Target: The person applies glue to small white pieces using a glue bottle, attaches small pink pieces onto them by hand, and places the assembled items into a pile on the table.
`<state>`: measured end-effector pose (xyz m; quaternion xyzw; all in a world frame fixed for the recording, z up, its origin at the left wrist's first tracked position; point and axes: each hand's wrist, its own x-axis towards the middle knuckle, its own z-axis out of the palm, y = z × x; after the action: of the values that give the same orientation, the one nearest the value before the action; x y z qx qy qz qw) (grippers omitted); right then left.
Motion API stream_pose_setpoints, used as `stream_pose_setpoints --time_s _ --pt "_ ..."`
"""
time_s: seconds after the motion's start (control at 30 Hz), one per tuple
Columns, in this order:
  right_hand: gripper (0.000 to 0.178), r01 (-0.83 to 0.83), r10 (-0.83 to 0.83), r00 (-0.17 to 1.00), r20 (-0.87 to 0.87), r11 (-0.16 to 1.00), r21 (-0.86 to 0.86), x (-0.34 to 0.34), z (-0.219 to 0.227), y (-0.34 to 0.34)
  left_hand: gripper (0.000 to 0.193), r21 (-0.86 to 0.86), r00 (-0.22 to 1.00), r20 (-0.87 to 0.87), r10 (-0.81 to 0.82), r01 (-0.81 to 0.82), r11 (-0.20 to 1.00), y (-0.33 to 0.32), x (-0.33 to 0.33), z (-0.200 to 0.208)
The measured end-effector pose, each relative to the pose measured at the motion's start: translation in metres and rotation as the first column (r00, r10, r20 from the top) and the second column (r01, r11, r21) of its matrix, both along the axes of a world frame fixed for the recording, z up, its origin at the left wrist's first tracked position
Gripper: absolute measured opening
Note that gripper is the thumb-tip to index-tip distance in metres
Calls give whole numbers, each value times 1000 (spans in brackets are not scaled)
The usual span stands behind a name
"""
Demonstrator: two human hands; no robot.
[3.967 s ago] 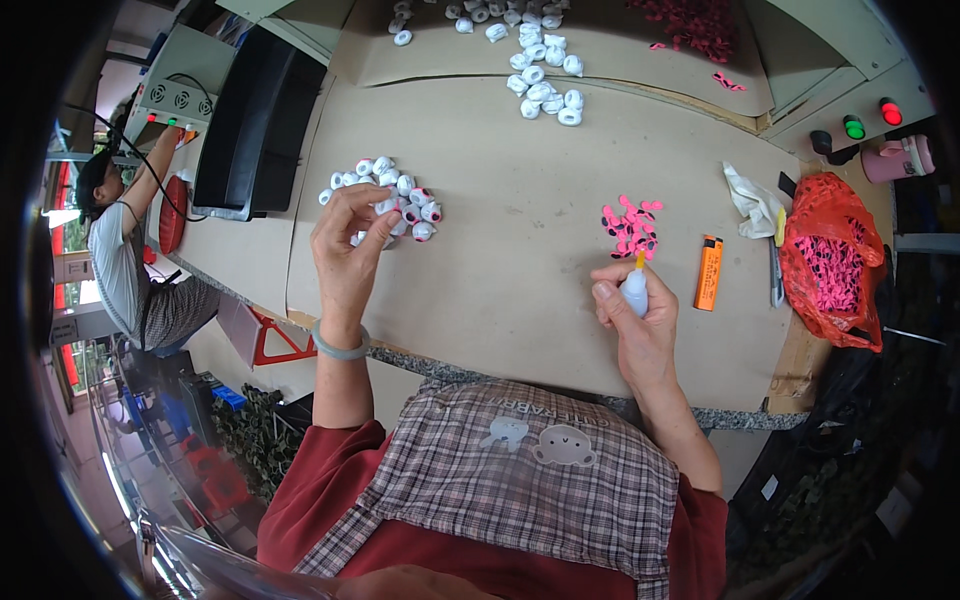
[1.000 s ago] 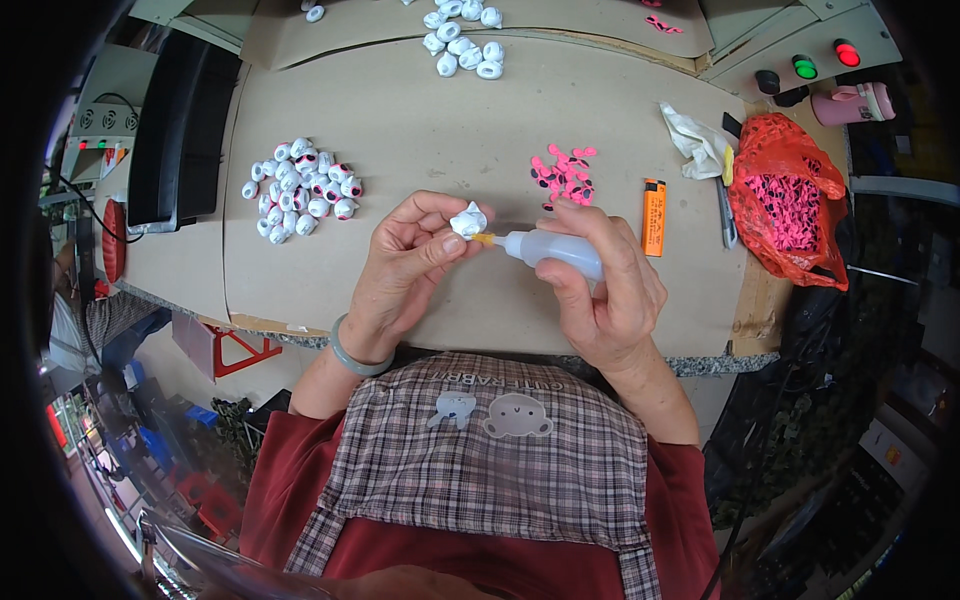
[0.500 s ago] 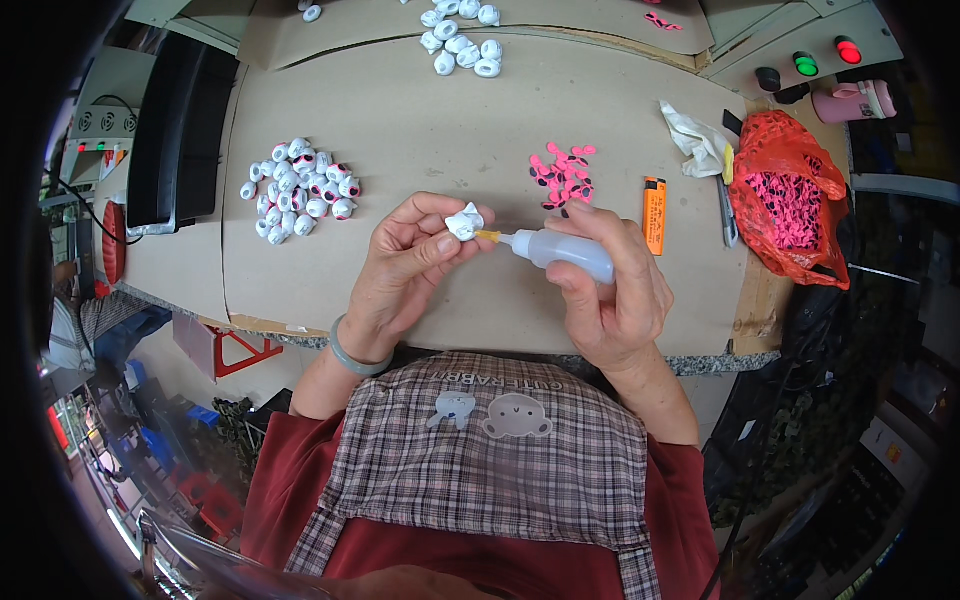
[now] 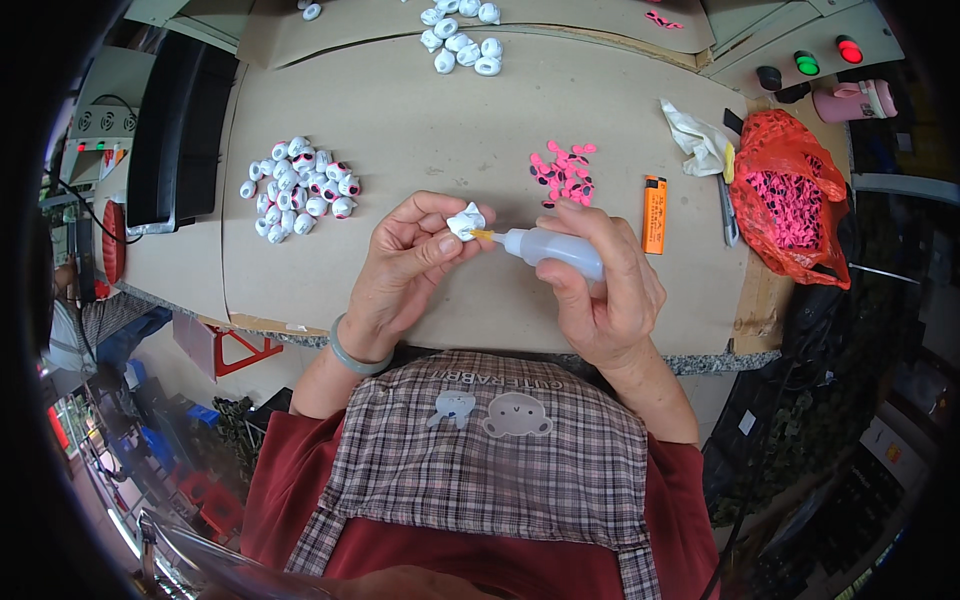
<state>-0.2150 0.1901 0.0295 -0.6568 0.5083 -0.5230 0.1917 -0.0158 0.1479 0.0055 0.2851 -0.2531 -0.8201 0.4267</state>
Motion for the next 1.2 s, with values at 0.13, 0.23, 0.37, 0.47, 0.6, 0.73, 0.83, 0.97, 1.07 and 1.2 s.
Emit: stream_pose_setpoints --time_s 0.13,0.23,0.37,0.47,0.6,0.73,0.83,0.97,1.07,1.2 --pt "41 -8 8 1000 -12 1000 -1 0 1 -1 27 2 1000 0 2 -2 1000 0 1 0" --pt "40 11 -11 1000 -9 1000 19 -1 0 -1 26 -6 1000 2 2 -2 1000 0 1 0" --pt "40 23 -23 1000 -20 1000 -13 -3 -1 -1 25 -8 1000 -5 -3 3 1000 -1 1 -1" --pt "40 22 -22 1000 -13 1000 13 -4 -1 0 25 -24 1000 -1 -9 9 1000 0 1 0" --pt "40 17 -17 1000 7 1000 14 -4 -3 0 27 11 1000 -24 -17 18 1000 0 1 1" --pt "40 18 -18 1000 -4 1000 20 -4 -3 0 26 -5 999 3 -32 32 999 0 2 2" --pt "41 20 -20 1000 1 1000 15 -6 -3 0 26 -8 999 -2 -42 42 999 0 3 1" --pt "41 25 -25 1000 2 999 23 -6 -2 -1 27 16 999 -12 -40 40 999 -1 3 1" --pt "40 26 -27 1000 4 999 33 -5 -3 -1 26 18 999 0 -43 43 999 -1 7 -1" --pt "40 35 -34 999 -25 999 14 -7 -1 0 26 -27 999 -15 -37 37 999 -1 6 -4"
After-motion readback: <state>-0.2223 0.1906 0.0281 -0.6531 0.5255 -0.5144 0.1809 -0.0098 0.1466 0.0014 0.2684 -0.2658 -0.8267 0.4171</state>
